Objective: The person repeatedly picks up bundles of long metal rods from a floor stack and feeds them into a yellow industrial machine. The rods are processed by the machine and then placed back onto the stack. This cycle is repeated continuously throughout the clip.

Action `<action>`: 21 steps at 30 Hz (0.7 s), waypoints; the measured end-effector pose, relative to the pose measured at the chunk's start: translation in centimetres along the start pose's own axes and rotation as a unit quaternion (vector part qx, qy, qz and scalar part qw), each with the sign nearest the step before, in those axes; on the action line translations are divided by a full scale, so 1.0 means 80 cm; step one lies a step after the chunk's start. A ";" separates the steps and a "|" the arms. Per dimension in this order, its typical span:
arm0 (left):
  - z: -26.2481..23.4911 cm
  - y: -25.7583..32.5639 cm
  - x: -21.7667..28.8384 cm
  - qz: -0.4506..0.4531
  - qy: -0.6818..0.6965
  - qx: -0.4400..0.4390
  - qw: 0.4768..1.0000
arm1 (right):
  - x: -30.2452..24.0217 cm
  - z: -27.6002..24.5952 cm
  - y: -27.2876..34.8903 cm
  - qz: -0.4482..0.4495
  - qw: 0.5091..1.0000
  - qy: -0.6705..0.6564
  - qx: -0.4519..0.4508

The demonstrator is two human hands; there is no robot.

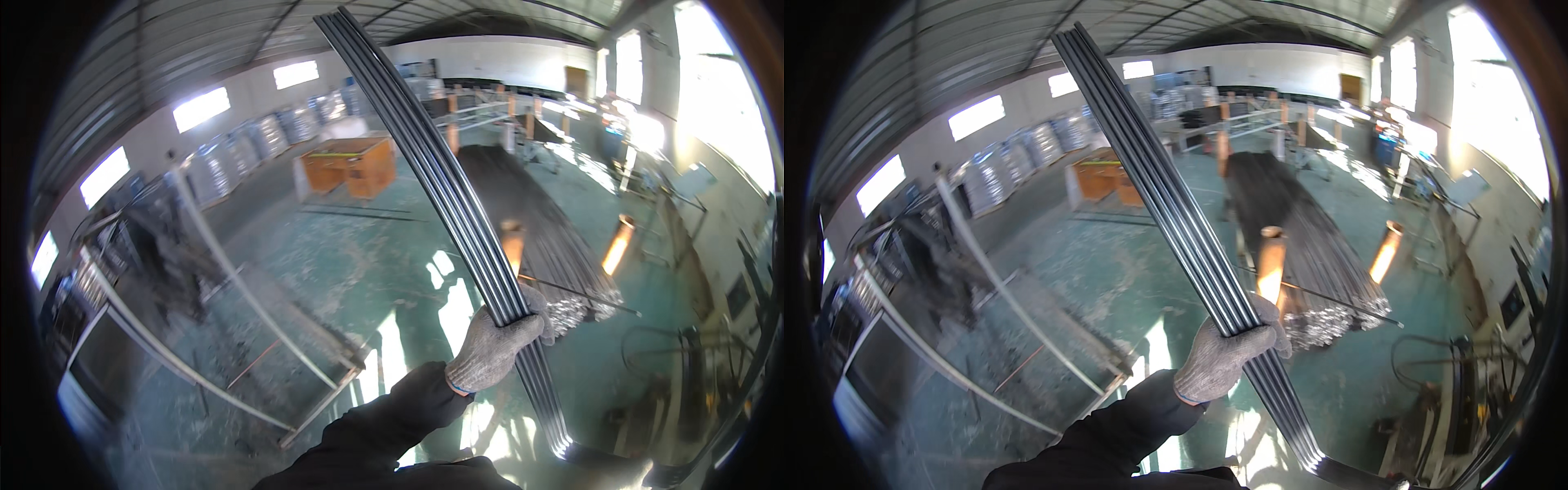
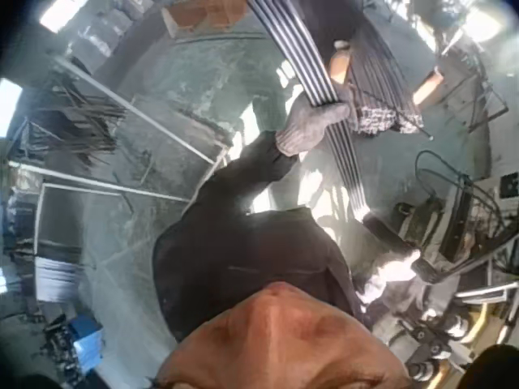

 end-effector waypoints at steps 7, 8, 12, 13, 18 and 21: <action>-0.209 0.189 0.194 0.073 -0.123 0.336 0.931 | -0.156 0.261 0.045 0.120 0.949 -0.218 -0.193; -0.233 0.212 0.217 0.084 -0.124 0.371 0.916 | -0.164 0.301 0.063 0.203 0.934 -0.212 -0.204; -0.329 0.290 0.305 0.175 -0.059 0.457 0.870 | -0.314 0.416 0.123 0.093 0.880 -0.332 -0.327; -0.361 0.306 0.324 0.189 -0.058 0.478 0.856 | -0.362 0.426 0.142 0.011 0.890 -0.357 -0.283; -0.529 0.360 0.447 0.266 -0.011 0.495 0.827 | -0.597 0.550 0.253 -0.019 0.881 -0.309 -0.358; -0.634 0.389 0.547 0.304 0.009 0.468 0.830 | -0.792 0.602 0.336 -0.057 0.831 -0.396 -0.386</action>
Point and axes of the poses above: each hand's wrist, its own y-axis away from the middle knuckle, its own z-axis out of the palm, x = y × z, the point moved 9 cm from there along -y, towards the middle knuckle
